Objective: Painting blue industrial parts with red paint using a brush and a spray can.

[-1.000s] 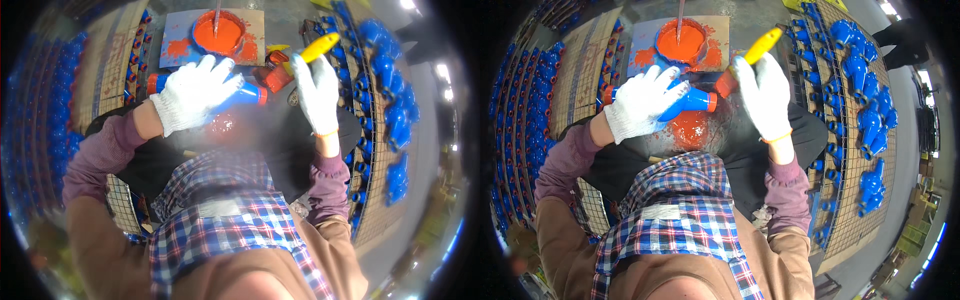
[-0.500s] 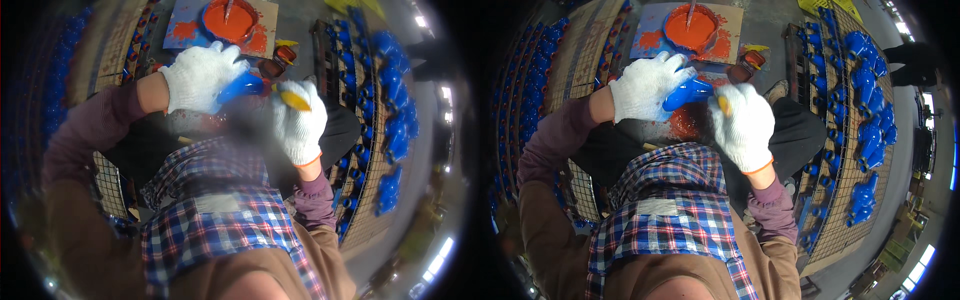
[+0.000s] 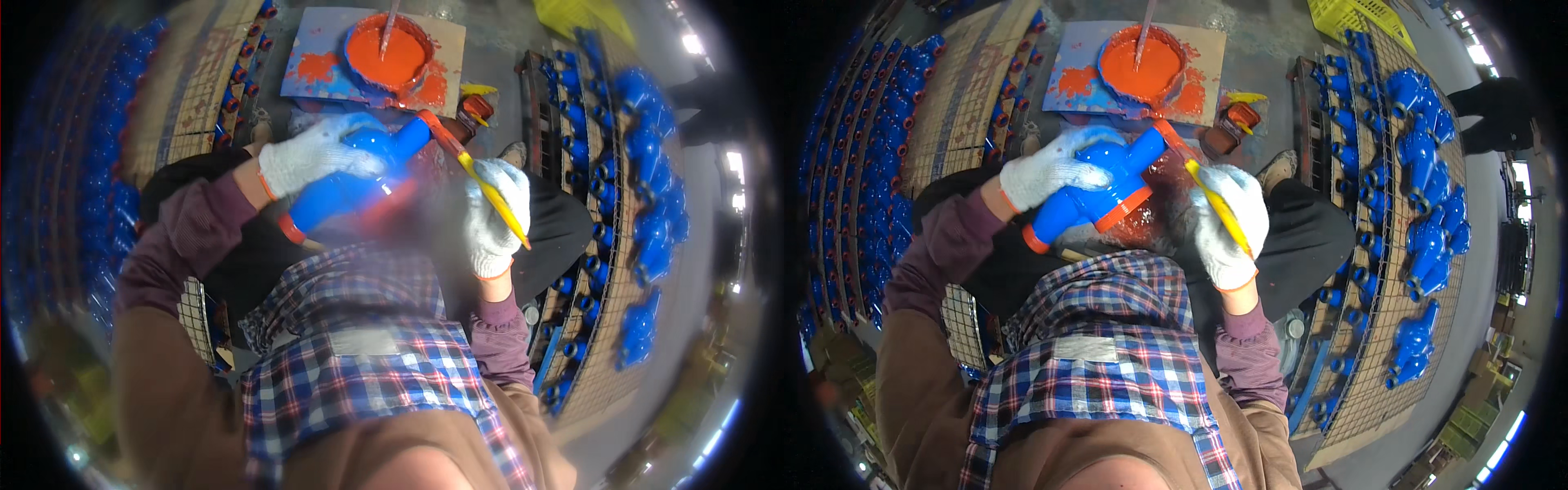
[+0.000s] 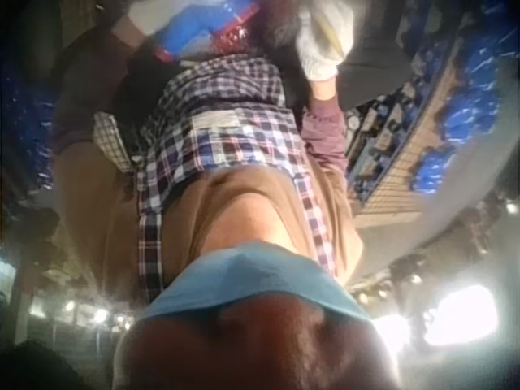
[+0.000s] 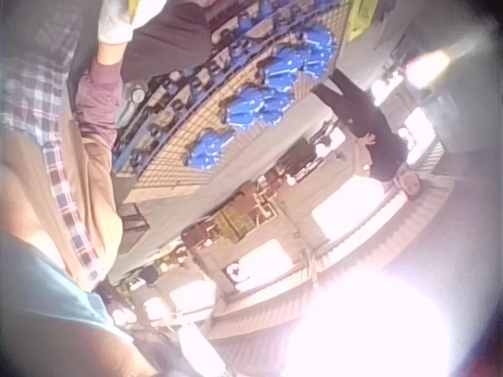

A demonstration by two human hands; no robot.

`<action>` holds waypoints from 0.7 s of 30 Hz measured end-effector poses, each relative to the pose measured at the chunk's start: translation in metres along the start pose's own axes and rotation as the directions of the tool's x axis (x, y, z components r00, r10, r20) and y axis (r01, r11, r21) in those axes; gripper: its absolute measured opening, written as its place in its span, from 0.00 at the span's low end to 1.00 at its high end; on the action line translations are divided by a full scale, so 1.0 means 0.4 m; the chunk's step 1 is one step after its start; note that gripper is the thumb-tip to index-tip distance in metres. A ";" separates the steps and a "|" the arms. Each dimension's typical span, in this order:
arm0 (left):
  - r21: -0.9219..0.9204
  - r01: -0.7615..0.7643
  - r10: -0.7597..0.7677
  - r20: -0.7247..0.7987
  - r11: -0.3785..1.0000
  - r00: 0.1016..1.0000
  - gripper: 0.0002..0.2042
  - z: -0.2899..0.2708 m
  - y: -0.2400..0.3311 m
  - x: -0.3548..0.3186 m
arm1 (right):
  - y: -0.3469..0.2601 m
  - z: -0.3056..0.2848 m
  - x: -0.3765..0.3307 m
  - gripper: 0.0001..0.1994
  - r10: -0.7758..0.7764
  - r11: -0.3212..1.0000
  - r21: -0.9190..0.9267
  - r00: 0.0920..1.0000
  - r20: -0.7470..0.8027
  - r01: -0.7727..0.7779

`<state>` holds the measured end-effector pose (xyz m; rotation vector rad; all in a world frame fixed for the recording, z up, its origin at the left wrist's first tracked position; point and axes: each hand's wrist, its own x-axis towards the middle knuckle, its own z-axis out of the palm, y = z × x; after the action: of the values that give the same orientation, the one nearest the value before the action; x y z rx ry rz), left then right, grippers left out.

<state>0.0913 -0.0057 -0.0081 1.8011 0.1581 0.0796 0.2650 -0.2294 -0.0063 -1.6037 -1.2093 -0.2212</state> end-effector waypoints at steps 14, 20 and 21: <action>-0.981 -0.183 -0.271 -0.193 0.060 0.943 0.45 0.152 0.021 0.035 | 0.003 -0.035 0.022 0.12 0.369 0.906 0.269 0.921 -0.128 -0.325; -0.953 -0.081 -0.222 -0.014 -0.294 0.975 0.44 0.120 0.048 0.066 | -0.014 -0.056 0.003 0.12 0.321 0.937 0.196 0.932 -0.169 -0.288; -0.964 -0.002 -0.126 0.033 -0.267 0.991 0.44 0.103 0.024 0.073 | -0.016 -0.055 0.004 0.12 0.314 0.939 0.202 0.934 -0.171 -0.279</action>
<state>0.1265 -0.0433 -0.0091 -0.0454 0.1587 0.1511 0.2699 -0.2466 0.0079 -1.5465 -0.7957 -0.0770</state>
